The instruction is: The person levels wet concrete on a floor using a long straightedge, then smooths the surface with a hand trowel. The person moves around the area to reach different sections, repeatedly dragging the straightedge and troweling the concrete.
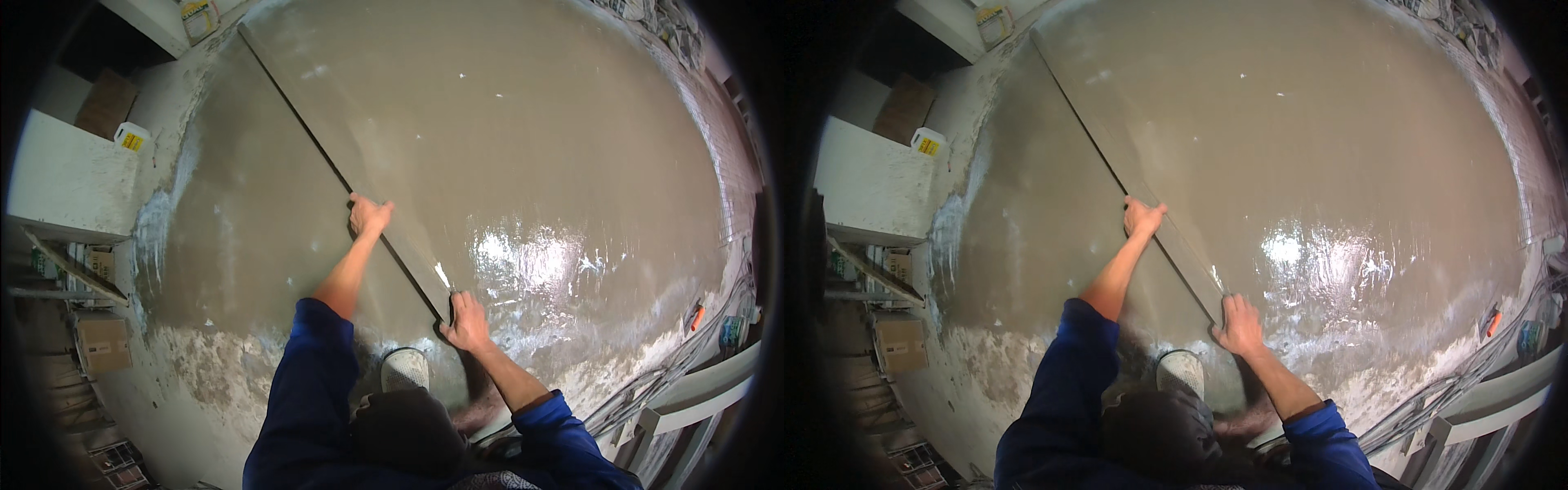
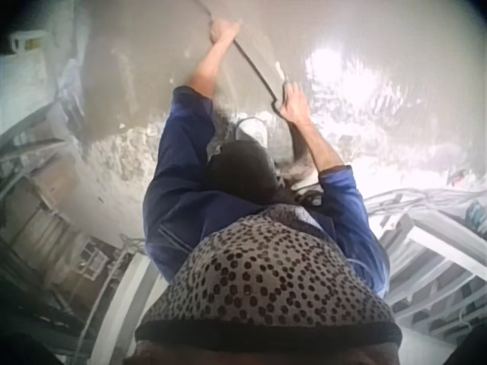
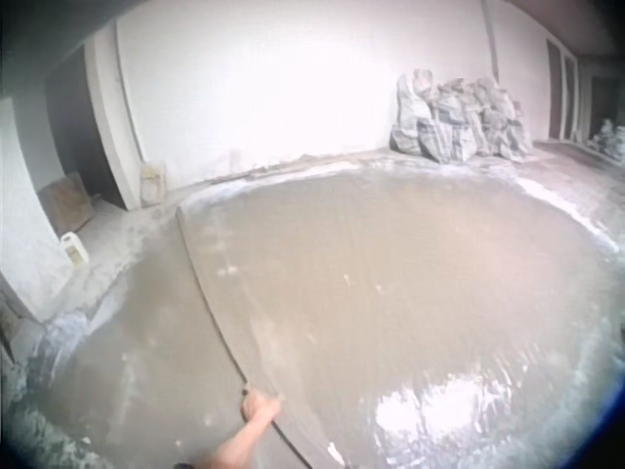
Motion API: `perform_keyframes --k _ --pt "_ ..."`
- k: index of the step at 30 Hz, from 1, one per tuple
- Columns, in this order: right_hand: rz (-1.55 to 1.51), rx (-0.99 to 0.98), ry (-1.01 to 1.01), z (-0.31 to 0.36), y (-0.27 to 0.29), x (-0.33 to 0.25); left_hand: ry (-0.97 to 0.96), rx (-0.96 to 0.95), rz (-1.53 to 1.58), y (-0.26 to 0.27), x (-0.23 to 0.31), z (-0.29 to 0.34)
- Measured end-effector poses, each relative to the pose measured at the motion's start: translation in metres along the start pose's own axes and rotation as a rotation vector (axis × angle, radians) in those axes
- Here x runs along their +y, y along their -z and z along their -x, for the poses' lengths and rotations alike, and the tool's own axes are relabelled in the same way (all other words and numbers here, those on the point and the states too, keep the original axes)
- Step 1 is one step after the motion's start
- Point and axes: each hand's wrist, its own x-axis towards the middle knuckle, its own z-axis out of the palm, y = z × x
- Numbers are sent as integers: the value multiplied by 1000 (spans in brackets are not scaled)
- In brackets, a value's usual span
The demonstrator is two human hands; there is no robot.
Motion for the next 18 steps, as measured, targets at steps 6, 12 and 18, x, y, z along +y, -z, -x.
perform_keyframes --k 6,12,18 --pt "-43 20 -65 -11 0 11 -166 39 -114 -33 4 -38" --pt "-41 75 -87 -5 1 14 -133 -19 -148 -45 28 -31" --pt "-55 101 -149 1 1 15 -192 -20 -208 -58 49 -20"
